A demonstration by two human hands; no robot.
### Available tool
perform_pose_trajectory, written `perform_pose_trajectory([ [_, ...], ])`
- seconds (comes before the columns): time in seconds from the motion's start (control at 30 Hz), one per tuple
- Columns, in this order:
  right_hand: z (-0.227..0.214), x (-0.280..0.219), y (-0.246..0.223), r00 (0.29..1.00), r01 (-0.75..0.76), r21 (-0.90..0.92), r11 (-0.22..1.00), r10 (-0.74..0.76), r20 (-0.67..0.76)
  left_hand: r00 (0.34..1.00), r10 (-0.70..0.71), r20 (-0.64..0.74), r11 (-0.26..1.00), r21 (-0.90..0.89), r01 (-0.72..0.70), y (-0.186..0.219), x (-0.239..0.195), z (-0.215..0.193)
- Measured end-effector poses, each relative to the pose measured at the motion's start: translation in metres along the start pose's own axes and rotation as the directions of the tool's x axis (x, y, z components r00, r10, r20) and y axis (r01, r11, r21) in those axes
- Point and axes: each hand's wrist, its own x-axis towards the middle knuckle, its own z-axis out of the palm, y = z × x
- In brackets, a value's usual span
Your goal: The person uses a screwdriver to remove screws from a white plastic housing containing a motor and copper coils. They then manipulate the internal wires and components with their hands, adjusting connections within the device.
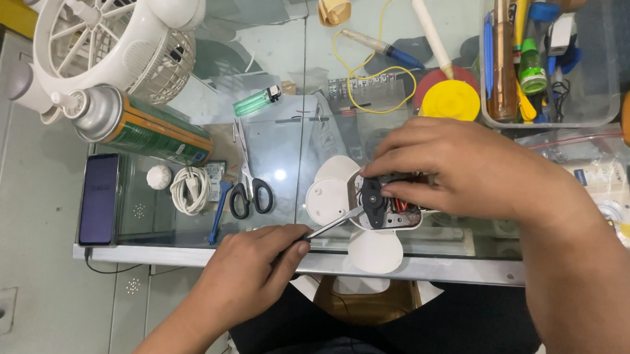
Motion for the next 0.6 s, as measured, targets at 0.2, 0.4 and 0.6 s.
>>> perform_pose_trajectory([
  [0.2,0.001,-0.001,0.004,0.999,0.046,0.0,0.999,-0.046,-0.01,0.998,0.067,-0.001,0.998,-0.018,-0.067,0.006,0.006,0.002],
  [0.4,0.002,0.001,0.005,1.0,0.009,0.019,1.0,-0.008,-0.015,0.996,-0.012,0.093,0.987,0.16,-0.003,0.012,0.008,0.003],
  [0.6,0.004,0.003,0.011,1.0,0.026,0.12,0.992,-0.025,-0.01,0.998,0.022,0.051,0.923,0.382,-0.04,0.007,0.019,-0.005],
])
